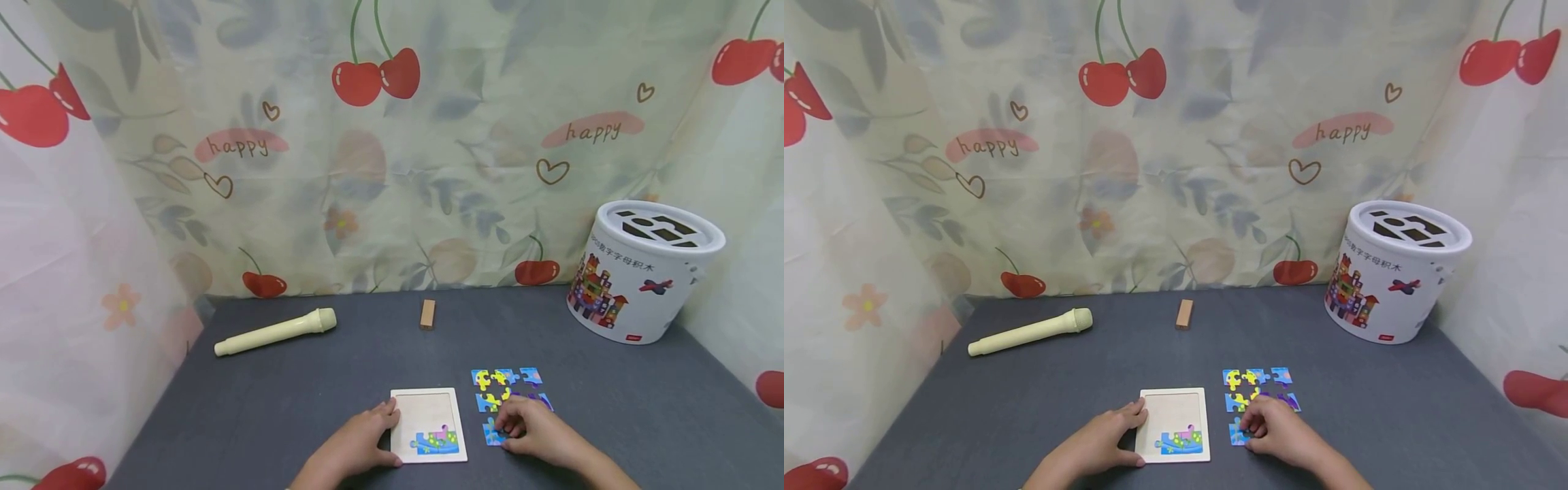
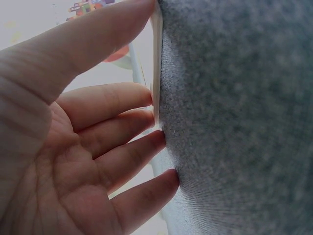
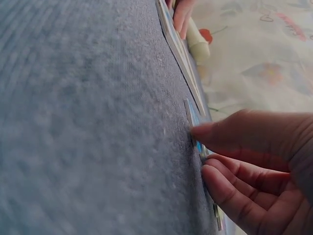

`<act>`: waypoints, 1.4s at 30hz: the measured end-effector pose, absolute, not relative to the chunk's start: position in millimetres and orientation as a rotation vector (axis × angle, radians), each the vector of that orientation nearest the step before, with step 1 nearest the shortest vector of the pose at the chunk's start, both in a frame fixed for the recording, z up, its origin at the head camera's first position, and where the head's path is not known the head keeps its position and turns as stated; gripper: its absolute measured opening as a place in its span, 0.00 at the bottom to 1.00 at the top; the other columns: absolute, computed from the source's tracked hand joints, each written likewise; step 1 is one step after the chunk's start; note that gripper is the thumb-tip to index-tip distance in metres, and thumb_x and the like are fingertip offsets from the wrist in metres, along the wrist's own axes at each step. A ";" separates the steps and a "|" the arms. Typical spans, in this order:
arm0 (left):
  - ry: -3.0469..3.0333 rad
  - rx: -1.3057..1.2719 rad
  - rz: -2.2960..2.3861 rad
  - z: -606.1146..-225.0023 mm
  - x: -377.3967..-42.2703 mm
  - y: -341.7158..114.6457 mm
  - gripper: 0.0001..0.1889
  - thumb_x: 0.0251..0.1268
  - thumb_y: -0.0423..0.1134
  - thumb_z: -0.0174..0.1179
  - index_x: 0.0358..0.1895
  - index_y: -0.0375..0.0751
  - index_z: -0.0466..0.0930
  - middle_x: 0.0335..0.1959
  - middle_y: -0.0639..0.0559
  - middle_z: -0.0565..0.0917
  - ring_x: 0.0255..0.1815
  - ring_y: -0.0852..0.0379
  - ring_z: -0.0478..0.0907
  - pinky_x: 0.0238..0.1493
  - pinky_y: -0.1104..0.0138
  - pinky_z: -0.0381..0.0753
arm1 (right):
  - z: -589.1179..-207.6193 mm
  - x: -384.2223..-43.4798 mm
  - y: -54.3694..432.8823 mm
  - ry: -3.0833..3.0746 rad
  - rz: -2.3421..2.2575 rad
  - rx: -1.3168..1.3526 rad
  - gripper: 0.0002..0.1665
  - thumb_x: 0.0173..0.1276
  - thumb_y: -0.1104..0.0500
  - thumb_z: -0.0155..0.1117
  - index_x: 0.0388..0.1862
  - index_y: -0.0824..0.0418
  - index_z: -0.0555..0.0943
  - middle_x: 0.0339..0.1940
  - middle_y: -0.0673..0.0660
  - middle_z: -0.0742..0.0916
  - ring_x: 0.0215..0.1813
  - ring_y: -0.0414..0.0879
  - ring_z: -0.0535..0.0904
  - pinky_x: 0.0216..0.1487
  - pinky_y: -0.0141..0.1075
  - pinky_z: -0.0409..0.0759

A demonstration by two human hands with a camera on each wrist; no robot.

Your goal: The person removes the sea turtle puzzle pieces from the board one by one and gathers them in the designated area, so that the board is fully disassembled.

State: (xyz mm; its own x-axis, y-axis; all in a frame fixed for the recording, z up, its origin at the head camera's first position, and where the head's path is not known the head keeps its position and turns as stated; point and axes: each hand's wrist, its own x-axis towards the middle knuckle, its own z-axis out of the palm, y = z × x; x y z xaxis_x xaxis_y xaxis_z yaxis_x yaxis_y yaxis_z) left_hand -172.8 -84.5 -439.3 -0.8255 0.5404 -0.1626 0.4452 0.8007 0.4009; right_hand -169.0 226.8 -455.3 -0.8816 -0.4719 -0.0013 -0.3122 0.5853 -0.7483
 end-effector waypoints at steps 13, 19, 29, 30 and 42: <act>2.723 0.747 0.509 -437.6 -171.6 -86.2 0.37 0.45 0.49 0.71 0.62 0.39 0.72 0.68 0.43 0.67 0.67 0.45 0.66 0.62 0.53 0.69 | -445.5 -175.6 208.4 2.640 -1.254 -0.705 0.12 0.49 0.63 0.74 0.31 0.64 0.80 0.30 0.52 0.80 0.30 0.31 0.74 0.31 0.27 0.79; 2.711 0.736 0.504 -438.0 -173.4 -86.7 0.37 0.46 0.49 0.71 0.62 0.40 0.72 0.68 0.43 0.67 0.67 0.45 0.66 0.63 0.53 0.68 | -441.0 -185.3 184.9 2.567 -1.217 -0.676 0.15 0.48 0.62 0.74 0.35 0.66 0.81 0.30 0.53 0.81 0.30 0.33 0.74 0.31 0.27 0.77; 2.737 0.793 0.493 -438.5 -172.5 -85.5 0.37 0.46 0.50 0.70 0.62 0.38 0.72 0.67 0.42 0.68 0.66 0.45 0.68 0.62 0.55 0.69 | -444.8 -194.9 159.5 2.441 -1.237 -0.816 0.15 0.50 0.61 0.73 0.35 0.67 0.82 0.28 0.50 0.82 0.28 0.32 0.74 0.31 0.25 0.78; 2.737 0.793 0.493 -438.8 -172.7 -85.5 0.37 0.46 0.50 0.70 0.62 0.39 0.72 0.67 0.42 0.68 0.66 0.45 0.68 0.62 0.55 0.69 | -444.9 -195.8 157.7 2.437 -1.223 -0.831 0.15 0.50 0.60 0.74 0.35 0.67 0.82 0.27 0.49 0.82 0.28 0.32 0.74 0.30 0.25 0.77; 2.761 0.829 0.501 -440.0 -171.8 -89.0 0.36 0.45 0.49 0.71 0.61 0.39 0.73 0.66 0.40 0.69 0.64 0.44 0.70 0.60 0.55 0.71 | -440.5 -199.5 132.5 2.441 -1.084 -0.854 0.13 0.43 0.63 0.77 0.28 0.64 0.82 0.20 0.49 0.80 0.23 0.30 0.70 0.26 0.24 0.72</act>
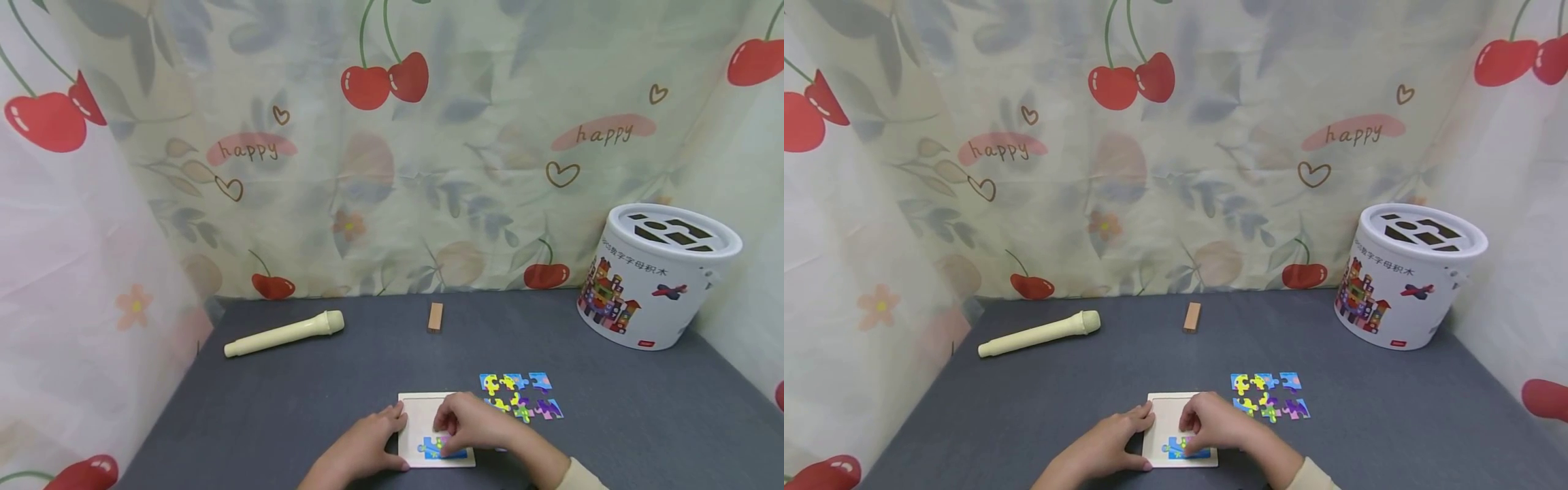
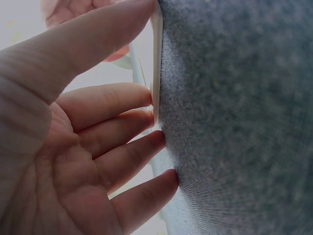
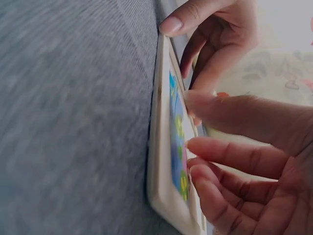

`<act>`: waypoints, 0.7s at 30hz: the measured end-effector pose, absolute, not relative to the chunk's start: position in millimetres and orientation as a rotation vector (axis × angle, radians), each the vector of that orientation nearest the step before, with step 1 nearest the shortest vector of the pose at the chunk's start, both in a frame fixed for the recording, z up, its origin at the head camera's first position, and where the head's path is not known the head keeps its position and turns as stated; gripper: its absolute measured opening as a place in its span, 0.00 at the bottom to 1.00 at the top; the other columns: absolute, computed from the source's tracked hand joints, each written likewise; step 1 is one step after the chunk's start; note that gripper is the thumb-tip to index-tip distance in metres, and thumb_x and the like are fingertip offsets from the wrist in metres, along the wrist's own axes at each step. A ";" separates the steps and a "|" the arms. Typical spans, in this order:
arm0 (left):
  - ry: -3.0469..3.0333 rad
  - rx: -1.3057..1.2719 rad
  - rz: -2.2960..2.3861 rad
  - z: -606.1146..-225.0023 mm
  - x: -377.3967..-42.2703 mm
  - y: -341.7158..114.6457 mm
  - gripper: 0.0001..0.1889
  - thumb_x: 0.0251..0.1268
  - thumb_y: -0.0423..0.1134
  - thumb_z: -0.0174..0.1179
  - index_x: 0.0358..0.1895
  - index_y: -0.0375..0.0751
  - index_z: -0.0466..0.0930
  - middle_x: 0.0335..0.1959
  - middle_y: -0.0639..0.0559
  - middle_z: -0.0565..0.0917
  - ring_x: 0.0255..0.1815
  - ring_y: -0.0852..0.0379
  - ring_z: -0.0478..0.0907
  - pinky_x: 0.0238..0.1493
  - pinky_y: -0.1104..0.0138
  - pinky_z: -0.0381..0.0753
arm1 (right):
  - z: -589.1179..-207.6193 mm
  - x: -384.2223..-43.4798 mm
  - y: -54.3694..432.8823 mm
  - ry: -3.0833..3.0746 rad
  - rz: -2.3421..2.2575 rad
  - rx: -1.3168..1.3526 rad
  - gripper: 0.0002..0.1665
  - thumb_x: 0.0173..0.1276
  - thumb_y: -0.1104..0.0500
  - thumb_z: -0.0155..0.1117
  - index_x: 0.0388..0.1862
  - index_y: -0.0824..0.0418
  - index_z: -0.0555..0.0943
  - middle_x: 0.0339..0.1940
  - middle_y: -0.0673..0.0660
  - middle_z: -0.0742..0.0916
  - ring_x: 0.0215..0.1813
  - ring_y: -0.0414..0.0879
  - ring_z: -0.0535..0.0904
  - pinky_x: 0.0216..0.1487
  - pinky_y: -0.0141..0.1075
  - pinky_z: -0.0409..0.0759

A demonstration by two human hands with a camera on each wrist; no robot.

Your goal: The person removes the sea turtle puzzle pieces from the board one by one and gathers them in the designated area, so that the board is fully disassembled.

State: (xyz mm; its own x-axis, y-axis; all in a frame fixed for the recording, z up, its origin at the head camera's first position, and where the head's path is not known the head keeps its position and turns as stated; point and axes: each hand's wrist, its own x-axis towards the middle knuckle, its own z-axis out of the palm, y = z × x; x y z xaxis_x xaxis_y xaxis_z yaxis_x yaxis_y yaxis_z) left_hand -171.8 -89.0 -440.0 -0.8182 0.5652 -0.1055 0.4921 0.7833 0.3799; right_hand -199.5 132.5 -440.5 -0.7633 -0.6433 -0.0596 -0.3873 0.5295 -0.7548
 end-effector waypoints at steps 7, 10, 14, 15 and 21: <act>2.757 0.825 0.528 -439.9 -172.7 -89.1 0.36 0.45 0.49 0.71 0.61 0.38 0.73 0.66 0.40 0.69 0.65 0.44 0.69 0.61 0.56 0.71 | -439.1 -198.6 126.6 2.465 -1.030 -0.861 0.14 0.42 0.65 0.76 0.26 0.64 0.80 0.19 0.49 0.78 0.22 0.29 0.68 0.25 0.24 0.70; 2.760 0.834 0.532 -439.6 -172.5 -89.2 0.36 0.45 0.49 0.71 0.60 0.38 0.73 0.66 0.40 0.69 0.65 0.44 0.69 0.61 0.56 0.71 | -438.5 -196.2 125.1 2.442 -1.040 -0.835 0.15 0.43 0.65 0.77 0.28 0.64 0.78 0.19 0.49 0.77 0.22 0.31 0.68 0.25 0.25 0.69; 2.757 0.839 0.530 -439.6 -172.5 -89.1 0.36 0.45 0.49 0.71 0.60 0.38 0.74 0.66 0.39 0.69 0.65 0.44 0.69 0.61 0.56 0.71 | -438.3 -193.3 124.5 2.438 -1.056 -0.829 0.16 0.42 0.65 0.77 0.28 0.63 0.77 0.19 0.50 0.77 0.22 0.31 0.68 0.24 0.25 0.69; 2.754 0.836 0.528 -439.5 -172.6 -89.0 0.36 0.45 0.49 0.71 0.61 0.39 0.73 0.66 0.39 0.69 0.65 0.44 0.69 0.61 0.56 0.71 | -438.4 -193.1 124.4 2.440 -1.057 -0.828 0.16 0.42 0.65 0.77 0.27 0.63 0.78 0.19 0.50 0.77 0.22 0.31 0.68 0.24 0.25 0.69; 2.734 0.803 0.523 -439.6 -173.3 -88.2 0.36 0.45 0.49 0.71 0.61 0.39 0.73 0.67 0.40 0.69 0.65 0.45 0.69 0.61 0.57 0.71 | -440.6 -192.2 123.9 2.440 -1.058 -0.826 0.13 0.43 0.66 0.76 0.24 0.64 0.79 0.18 0.50 0.78 0.21 0.30 0.68 0.24 0.25 0.70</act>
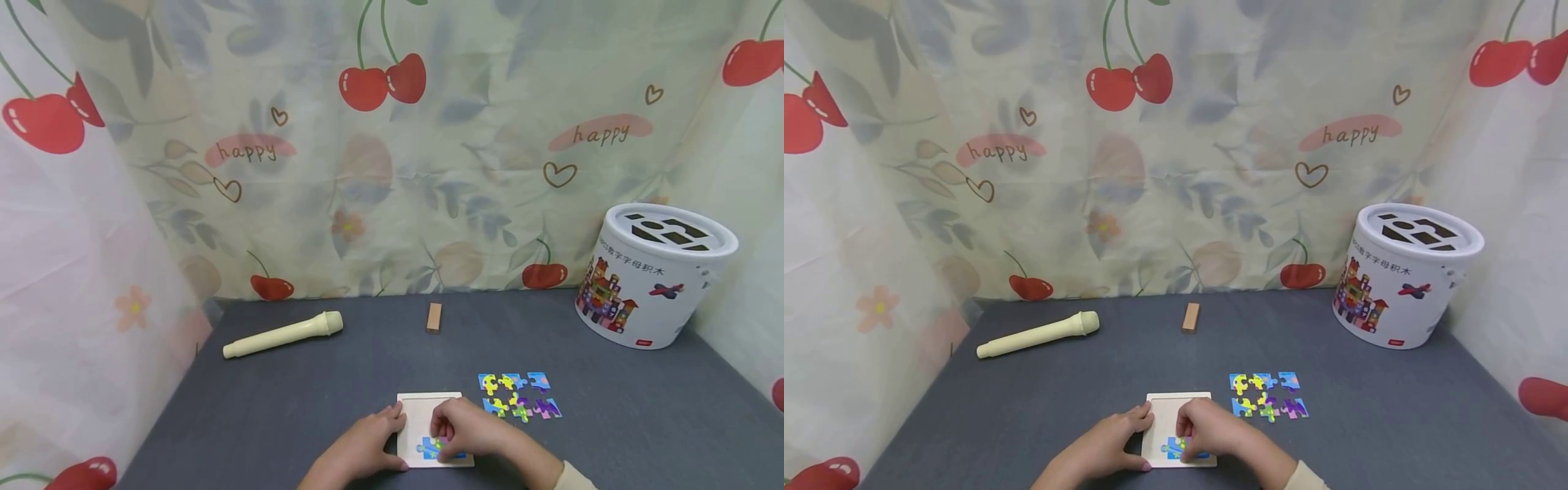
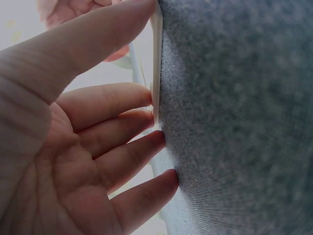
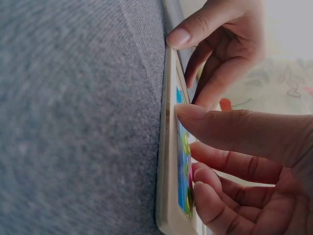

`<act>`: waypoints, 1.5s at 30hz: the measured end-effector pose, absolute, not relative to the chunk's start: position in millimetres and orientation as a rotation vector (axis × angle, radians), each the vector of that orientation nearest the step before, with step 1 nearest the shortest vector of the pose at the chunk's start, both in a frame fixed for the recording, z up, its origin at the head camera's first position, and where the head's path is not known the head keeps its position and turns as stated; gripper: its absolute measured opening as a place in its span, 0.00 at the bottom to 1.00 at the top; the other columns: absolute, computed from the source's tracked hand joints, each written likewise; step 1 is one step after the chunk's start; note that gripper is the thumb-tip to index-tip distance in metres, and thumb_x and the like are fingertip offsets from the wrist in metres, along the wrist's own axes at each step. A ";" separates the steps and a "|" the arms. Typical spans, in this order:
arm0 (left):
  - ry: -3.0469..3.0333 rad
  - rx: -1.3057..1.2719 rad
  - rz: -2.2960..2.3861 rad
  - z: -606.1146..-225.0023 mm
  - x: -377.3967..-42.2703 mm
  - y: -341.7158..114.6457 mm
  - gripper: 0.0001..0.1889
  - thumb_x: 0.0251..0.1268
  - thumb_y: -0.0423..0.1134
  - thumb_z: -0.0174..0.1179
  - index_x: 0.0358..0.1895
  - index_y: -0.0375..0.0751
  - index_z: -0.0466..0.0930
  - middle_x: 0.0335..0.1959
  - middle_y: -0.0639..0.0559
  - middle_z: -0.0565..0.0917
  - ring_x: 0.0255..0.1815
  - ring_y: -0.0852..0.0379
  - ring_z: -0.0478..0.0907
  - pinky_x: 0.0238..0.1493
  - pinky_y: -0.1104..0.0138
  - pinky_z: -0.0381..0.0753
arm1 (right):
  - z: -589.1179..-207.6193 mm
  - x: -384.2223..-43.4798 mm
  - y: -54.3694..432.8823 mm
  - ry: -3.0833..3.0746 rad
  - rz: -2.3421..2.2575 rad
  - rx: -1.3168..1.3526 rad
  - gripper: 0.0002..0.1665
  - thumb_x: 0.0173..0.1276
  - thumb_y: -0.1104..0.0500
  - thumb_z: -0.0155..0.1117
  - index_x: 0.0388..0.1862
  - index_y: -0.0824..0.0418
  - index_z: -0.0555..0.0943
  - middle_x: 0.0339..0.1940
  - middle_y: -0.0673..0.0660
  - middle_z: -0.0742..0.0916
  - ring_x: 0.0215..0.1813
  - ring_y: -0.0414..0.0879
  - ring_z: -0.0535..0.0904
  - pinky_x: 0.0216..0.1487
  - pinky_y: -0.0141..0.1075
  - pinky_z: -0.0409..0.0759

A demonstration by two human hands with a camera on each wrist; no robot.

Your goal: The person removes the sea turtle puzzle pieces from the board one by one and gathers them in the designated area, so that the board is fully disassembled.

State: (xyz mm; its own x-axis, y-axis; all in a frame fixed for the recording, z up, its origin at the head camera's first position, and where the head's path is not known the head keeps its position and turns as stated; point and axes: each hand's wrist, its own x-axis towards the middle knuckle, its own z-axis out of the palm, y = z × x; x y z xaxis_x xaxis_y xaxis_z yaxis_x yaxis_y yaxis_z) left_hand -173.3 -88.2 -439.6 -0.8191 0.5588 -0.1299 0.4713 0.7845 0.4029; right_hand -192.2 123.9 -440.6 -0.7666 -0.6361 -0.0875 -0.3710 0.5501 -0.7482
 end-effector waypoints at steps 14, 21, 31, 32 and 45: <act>2.743 0.808 0.512 -438.3 -173.0 -88.4 0.37 0.45 0.49 0.71 0.61 0.38 0.73 0.66 0.40 0.69 0.65 0.45 0.69 0.61 0.57 0.71 | -441.2 -192.0 124.6 2.423 -1.079 -0.807 0.15 0.43 0.68 0.76 0.25 0.62 0.77 0.20 0.48 0.76 0.22 0.32 0.69 0.25 0.25 0.70; 2.712 0.766 0.514 -440.3 -175.8 -86.8 0.36 0.46 0.50 0.71 0.61 0.40 0.73 0.67 0.42 0.68 0.66 0.46 0.68 0.62 0.56 0.70 | -442.2 -193.5 129.6 2.330 -1.138 -0.748 0.11 0.50 0.70 0.70 0.29 0.62 0.76 0.23 0.50 0.77 0.24 0.35 0.71 0.27 0.26 0.71; 2.710 0.760 0.525 -440.3 -174.6 -86.2 0.36 0.46 0.49 0.71 0.61 0.39 0.73 0.67 0.42 0.68 0.66 0.45 0.68 0.62 0.55 0.70 | -446.0 -194.2 133.4 2.262 -1.207 -0.686 0.06 0.57 0.69 0.66 0.31 0.62 0.77 0.26 0.51 0.79 0.28 0.39 0.73 0.30 0.27 0.73; 2.712 0.761 0.526 -440.1 -174.3 -86.2 0.36 0.46 0.49 0.71 0.61 0.39 0.73 0.67 0.42 0.68 0.66 0.45 0.68 0.62 0.55 0.70 | -446.1 -194.3 133.6 2.259 -1.209 -0.682 0.06 0.57 0.69 0.65 0.32 0.62 0.77 0.26 0.51 0.79 0.28 0.40 0.73 0.30 0.27 0.73; 2.736 0.795 0.512 -440.1 -173.0 -88.3 0.36 0.46 0.50 0.70 0.61 0.39 0.73 0.67 0.41 0.68 0.65 0.44 0.68 0.62 0.55 0.70 | -442.5 -193.5 141.6 2.180 -1.298 -0.665 0.05 0.59 0.66 0.64 0.35 0.64 0.77 0.27 0.51 0.79 0.30 0.40 0.74 0.31 0.26 0.74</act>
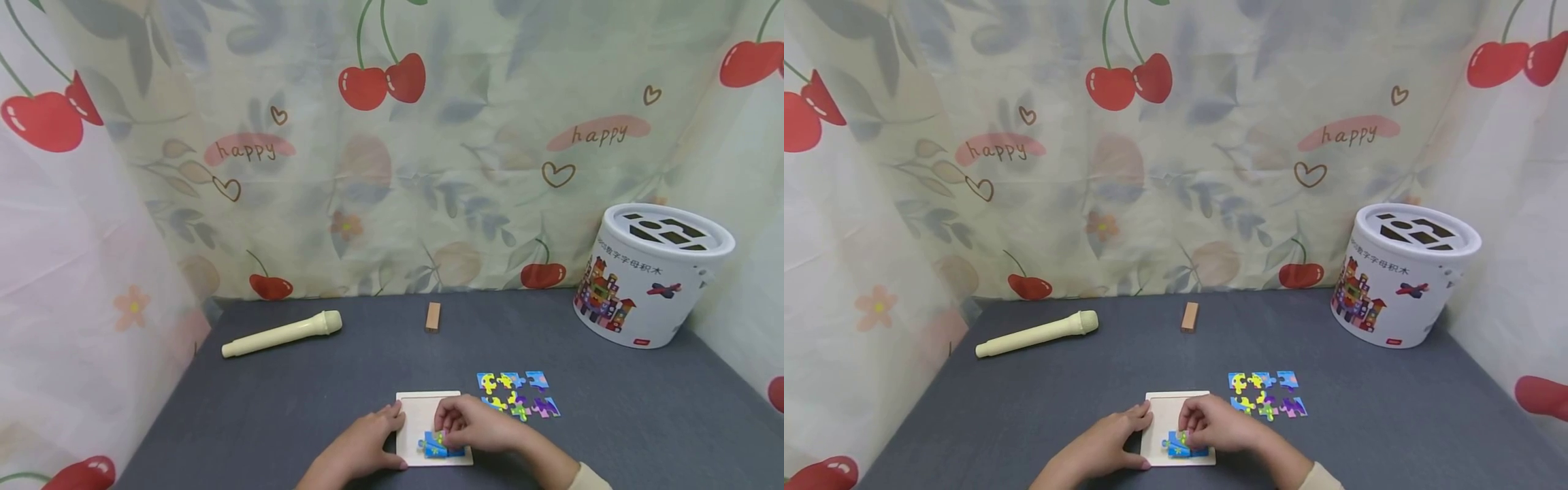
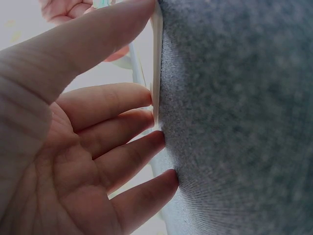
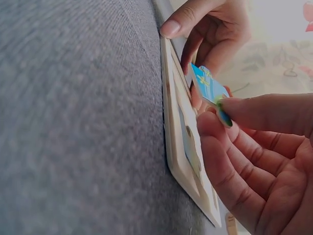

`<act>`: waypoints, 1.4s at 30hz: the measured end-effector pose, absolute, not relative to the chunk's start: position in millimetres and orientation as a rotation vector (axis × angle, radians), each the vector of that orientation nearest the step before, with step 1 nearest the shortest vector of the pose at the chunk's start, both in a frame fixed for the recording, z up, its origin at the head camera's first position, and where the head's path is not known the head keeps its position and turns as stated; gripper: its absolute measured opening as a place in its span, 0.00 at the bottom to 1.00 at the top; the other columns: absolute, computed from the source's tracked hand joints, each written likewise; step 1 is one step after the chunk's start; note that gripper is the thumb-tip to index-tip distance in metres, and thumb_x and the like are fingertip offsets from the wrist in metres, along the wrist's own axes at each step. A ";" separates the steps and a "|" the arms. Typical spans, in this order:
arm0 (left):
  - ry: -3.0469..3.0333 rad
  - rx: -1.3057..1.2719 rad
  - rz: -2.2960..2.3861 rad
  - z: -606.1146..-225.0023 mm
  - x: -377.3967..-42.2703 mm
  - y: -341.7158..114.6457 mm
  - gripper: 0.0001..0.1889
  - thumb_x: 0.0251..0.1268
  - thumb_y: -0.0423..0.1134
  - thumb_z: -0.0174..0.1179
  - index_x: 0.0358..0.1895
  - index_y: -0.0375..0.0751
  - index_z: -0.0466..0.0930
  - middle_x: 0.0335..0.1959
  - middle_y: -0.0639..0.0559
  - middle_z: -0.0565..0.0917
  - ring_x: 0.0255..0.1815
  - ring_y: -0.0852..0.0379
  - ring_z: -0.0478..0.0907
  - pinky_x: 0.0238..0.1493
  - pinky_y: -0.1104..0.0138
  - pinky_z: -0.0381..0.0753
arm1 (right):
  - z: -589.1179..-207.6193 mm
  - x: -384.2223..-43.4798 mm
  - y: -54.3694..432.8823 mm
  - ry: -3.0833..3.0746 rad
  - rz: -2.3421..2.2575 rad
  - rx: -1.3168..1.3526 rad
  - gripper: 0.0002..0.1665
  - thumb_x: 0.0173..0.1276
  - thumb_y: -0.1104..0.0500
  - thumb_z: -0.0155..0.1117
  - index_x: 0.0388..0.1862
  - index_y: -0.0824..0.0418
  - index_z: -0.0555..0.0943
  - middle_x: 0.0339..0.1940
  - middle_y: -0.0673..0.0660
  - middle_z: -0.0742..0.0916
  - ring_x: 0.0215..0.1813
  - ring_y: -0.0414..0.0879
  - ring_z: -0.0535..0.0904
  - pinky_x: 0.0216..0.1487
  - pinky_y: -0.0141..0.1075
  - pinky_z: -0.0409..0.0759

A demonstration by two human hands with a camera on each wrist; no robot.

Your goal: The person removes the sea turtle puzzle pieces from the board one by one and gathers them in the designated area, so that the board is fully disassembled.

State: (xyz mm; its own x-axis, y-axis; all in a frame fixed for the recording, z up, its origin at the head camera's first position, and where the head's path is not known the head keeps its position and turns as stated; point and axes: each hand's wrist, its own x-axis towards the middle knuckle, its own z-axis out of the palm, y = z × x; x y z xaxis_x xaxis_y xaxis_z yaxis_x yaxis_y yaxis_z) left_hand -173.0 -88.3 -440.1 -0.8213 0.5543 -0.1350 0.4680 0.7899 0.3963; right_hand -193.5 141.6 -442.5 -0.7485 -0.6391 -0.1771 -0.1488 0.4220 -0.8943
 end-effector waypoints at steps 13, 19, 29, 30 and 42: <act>2.703 0.755 0.492 -437.3 -174.5 -85.8 0.36 0.46 0.49 0.71 0.62 0.39 0.73 0.67 0.41 0.68 0.66 0.45 0.68 0.63 0.54 0.69 | -446.0 -189.9 165.9 2.183 -1.384 -0.595 0.05 0.62 0.67 0.60 0.37 0.67 0.76 0.27 0.52 0.78 0.28 0.40 0.74 0.27 0.28 0.75; 2.712 0.766 0.496 -436.8 -173.4 -86.0 0.37 0.46 0.49 0.71 0.62 0.39 0.72 0.67 0.41 0.68 0.66 0.45 0.68 0.63 0.55 0.69 | -444.1 -188.2 184.9 2.152 -1.416 -0.563 0.05 0.65 0.67 0.57 0.38 0.69 0.75 0.27 0.53 0.78 0.28 0.41 0.75 0.29 0.29 0.76; 2.714 0.760 0.503 -438.2 -173.0 -86.0 0.37 0.46 0.50 0.71 0.62 0.39 0.72 0.68 0.42 0.67 0.66 0.45 0.67 0.63 0.55 0.69 | -443.4 -187.2 215.8 2.186 -1.439 -0.581 0.09 0.67 0.64 0.57 0.40 0.72 0.74 0.28 0.54 0.79 0.28 0.40 0.76 0.29 0.31 0.78; 2.714 0.760 0.501 -438.3 -173.1 -86.0 0.37 0.46 0.50 0.71 0.62 0.39 0.72 0.68 0.42 0.67 0.66 0.45 0.67 0.63 0.55 0.69 | -443.7 -186.7 218.9 2.184 -1.446 -0.578 0.10 0.67 0.64 0.57 0.40 0.73 0.74 0.29 0.54 0.79 0.28 0.40 0.76 0.29 0.31 0.78; 2.732 0.787 0.502 -439.0 -172.4 -86.2 0.37 0.45 0.50 0.71 0.61 0.38 0.73 0.67 0.41 0.68 0.66 0.45 0.68 0.62 0.55 0.70 | -448.0 -180.8 252.2 2.178 -1.469 -0.472 0.12 0.67 0.63 0.57 0.42 0.74 0.73 0.29 0.53 0.78 0.30 0.40 0.76 0.30 0.32 0.79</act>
State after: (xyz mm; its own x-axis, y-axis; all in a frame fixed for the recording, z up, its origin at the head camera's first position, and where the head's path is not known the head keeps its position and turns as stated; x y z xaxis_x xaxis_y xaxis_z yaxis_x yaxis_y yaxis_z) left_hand -172.4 -86.2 -439.0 -0.8215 0.5514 -0.1449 0.4640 0.7943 0.3922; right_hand -180.8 252.2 -448.0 -0.8312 -0.5234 -0.1874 -0.0223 0.3682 -0.9295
